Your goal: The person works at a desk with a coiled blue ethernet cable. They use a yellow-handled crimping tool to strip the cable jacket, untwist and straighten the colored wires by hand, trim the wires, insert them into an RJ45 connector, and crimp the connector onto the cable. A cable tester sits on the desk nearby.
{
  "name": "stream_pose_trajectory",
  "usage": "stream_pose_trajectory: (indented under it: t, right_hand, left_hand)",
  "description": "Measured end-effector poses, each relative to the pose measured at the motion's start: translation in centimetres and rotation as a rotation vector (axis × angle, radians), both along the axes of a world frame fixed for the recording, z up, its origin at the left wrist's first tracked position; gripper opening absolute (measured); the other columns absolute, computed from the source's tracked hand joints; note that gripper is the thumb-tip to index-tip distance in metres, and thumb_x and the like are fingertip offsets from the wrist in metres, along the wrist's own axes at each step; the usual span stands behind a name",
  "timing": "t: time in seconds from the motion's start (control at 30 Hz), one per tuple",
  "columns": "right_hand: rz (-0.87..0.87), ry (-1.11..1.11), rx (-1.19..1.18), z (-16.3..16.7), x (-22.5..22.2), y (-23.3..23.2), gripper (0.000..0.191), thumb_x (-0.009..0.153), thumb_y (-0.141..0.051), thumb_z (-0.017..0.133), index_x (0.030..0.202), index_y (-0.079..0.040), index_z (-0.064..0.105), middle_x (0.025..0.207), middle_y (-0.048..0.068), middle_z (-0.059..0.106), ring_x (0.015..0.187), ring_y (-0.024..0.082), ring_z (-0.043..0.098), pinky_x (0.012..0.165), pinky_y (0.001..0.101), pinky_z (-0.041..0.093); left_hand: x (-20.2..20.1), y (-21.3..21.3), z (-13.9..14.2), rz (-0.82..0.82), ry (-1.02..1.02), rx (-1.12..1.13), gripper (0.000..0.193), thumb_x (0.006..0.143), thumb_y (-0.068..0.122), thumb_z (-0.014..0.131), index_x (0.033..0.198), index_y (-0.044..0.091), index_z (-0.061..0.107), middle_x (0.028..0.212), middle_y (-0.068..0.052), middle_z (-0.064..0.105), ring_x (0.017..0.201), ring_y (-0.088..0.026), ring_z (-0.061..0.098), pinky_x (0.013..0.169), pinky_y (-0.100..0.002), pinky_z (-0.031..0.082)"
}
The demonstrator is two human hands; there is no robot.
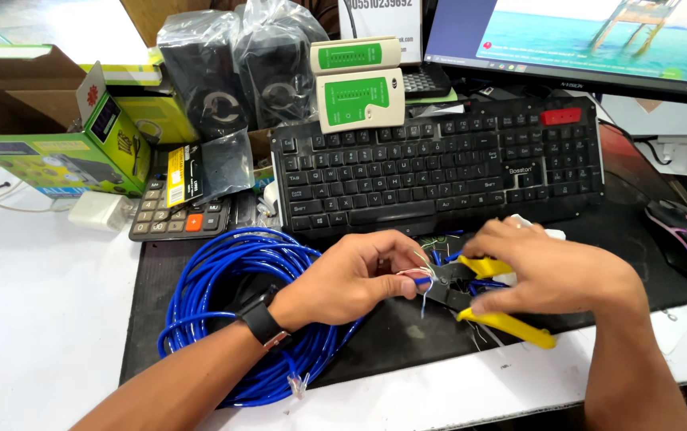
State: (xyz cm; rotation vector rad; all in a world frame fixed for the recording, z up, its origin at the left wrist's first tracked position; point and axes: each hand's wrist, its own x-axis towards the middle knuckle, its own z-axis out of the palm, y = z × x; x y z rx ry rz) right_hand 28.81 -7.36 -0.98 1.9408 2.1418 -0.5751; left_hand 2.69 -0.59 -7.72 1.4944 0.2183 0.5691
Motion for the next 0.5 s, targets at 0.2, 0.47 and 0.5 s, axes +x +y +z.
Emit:
stream_pose_trajectory:
  t: [0.2, 0.47, 0.5]
  right_hand:
    - [-0.057, 0.751, 0.296, -1.2, -1.2, 0.5, 0.025, 0.092, -0.026, 0.064, 0.095, -0.004, 0.075, 0.077, 0.002, 0.068, 0.069, 0.012, 0.063, 0.062, 0.0282, 0.052]
    - [-0.223, 1.089, -0.089, -3.7, -1.5, 1.0, 0.031, 0.098, -0.022, 0.063, 0.079, 0.001, 0.073, 0.064, -0.001, 0.059, 0.061, 0.009, 0.051, 0.053, 0.0268, 0.043]
    - [-0.23, 1.145, -0.11, -3.8, -1.4, 1.0, 0.031, 0.099, -0.021, 0.063, 0.078, 0.001, 0.072, 0.065, -0.001, 0.057, 0.06, 0.009, 0.049, 0.053, 0.0267, 0.041]
  left_hand:
    - [-0.1, -0.9, 1.2, 0.026, 0.102, 0.06, 0.027, 0.095, -0.005, 0.062, 0.109, 0.004, 0.04, 0.1, -0.01, 0.075, 0.096, -0.012, 0.073, 0.085, -0.029, 0.059]
    - [-0.2, -0.8, 0.3, -0.028, 0.05, 0.053, 0.025, 0.097, -0.011, 0.054, 0.107, 0.005, 0.038, 0.101, -0.012, 0.069, 0.1, -0.017, 0.072, 0.085, -0.03, 0.059]
    - [-0.1, -0.7, 0.0, -0.04, 0.026, 0.017, 0.024, 0.097, -0.012, 0.052, 0.108, 0.005, 0.038, 0.102, -0.011, 0.067, 0.099, -0.017, 0.071, 0.086, -0.03, 0.058]
